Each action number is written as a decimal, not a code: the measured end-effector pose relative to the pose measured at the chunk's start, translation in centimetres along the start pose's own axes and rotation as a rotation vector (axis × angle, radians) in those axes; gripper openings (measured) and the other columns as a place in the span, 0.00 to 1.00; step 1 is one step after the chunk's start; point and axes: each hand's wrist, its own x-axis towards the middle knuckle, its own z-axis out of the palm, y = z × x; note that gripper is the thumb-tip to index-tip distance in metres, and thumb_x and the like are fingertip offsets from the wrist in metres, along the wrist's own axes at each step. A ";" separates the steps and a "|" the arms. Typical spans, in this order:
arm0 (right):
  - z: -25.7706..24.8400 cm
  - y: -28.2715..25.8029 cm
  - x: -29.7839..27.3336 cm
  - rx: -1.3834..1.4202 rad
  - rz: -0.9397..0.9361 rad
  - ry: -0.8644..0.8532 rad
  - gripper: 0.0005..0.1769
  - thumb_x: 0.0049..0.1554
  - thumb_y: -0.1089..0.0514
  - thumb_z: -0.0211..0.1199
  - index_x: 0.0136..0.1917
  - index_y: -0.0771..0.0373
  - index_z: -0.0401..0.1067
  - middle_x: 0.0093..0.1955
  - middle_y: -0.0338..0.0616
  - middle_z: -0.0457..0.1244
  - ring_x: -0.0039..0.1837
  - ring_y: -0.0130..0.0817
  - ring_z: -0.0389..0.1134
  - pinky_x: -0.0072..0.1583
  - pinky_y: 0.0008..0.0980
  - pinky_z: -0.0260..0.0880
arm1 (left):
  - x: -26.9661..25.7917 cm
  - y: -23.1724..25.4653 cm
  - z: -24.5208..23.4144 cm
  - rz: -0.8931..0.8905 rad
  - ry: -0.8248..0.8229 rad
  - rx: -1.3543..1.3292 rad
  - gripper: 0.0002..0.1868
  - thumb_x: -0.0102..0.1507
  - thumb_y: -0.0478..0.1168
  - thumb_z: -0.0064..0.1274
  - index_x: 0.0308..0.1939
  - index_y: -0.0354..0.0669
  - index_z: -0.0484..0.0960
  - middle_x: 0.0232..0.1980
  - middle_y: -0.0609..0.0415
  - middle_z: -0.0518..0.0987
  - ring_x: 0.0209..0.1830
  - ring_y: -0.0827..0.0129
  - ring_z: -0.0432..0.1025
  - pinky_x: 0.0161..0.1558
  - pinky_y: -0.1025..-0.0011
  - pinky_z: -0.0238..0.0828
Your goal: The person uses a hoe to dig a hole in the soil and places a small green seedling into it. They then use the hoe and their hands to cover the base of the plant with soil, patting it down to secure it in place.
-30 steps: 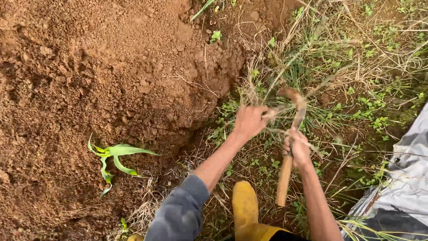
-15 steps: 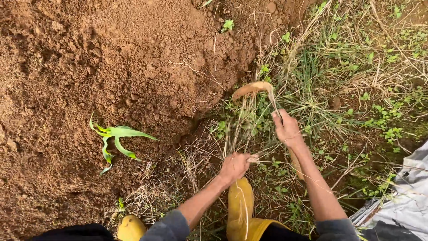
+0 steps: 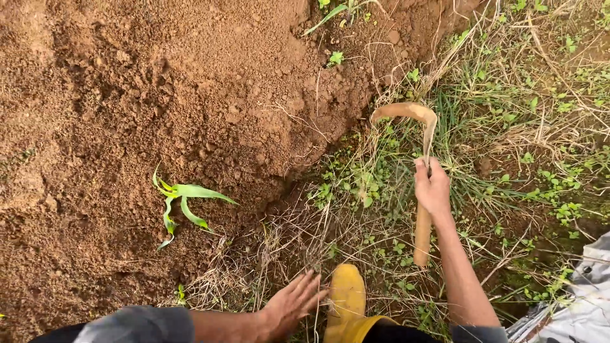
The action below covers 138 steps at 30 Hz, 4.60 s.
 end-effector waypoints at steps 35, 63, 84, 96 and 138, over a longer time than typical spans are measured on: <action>-0.4 3.8 -7.6 0.403 0.253 0.093 0.12 0.63 0.63 0.42 0.52 0.70 0.65 0.26 0.39 0.50 0.24 0.24 0.50 0.27 0.23 0.55 | 12.7 -32.8 -14.7 -1.150 1.467 -0.061 0.05 0.64 0.42 0.49 0.37 0.48 0.79 0.42 0.60 0.73 0.45 0.73 0.65 0.41 0.76 0.58; 2.6 6.5 -9.6 0.417 0.340 0.058 0.10 0.63 0.61 0.47 0.52 0.62 0.68 0.29 0.38 0.54 0.26 0.23 0.50 0.27 0.20 0.50 | 9.3 -28.5 -16.9 -1.054 1.502 -0.256 0.09 0.68 0.42 0.34 0.38 0.45 0.69 0.41 0.53 0.71 0.37 0.69 0.60 0.41 0.71 0.55; 3.2 7.0 -11.1 0.358 0.326 0.049 0.10 0.62 0.57 0.49 0.50 0.63 0.68 0.28 0.37 0.54 0.26 0.24 0.51 0.27 0.21 0.49 | 12.0 -29.2 -17.4 -1.042 1.569 -0.772 0.13 0.61 0.28 0.47 0.50 0.35 0.76 0.45 0.44 0.79 0.45 0.61 0.75 0.51 0.63 0.75; 3.4 9.0 -11.5 0.315 0.244 0.064 0.09 0.61 0.60 0.49 0.51 0.61 0.69 0.28 0.37 0.55 0.26 0.24 0.51 0.27 0.22 0.50 | 14.5 -30.1 -18.8 -1.266 1.576 -0.665 0.04 0.59 0.40 0.55 0.37 0.50 0.82 0.38 0.59 0.77 0.37 0.73 0.66 0.40 0.75 0.62; 3.7 7.6 -12.0 0.406 0.359 0.107 0.08 0.62 0.60 0.48 0.50 0.60 0.68 0.29 0.37 0.54 0.28 0.25 0.51 0.28 0.22 0.50 | 10.1 -17.4 -11.9 -0.217 0.838 -0.094 0.05 0.62 0.33 0.44 0.37 0.39 0.76 0.32 0.50 0.77 0.33 0.68 0.69 0.49 0.66 0.65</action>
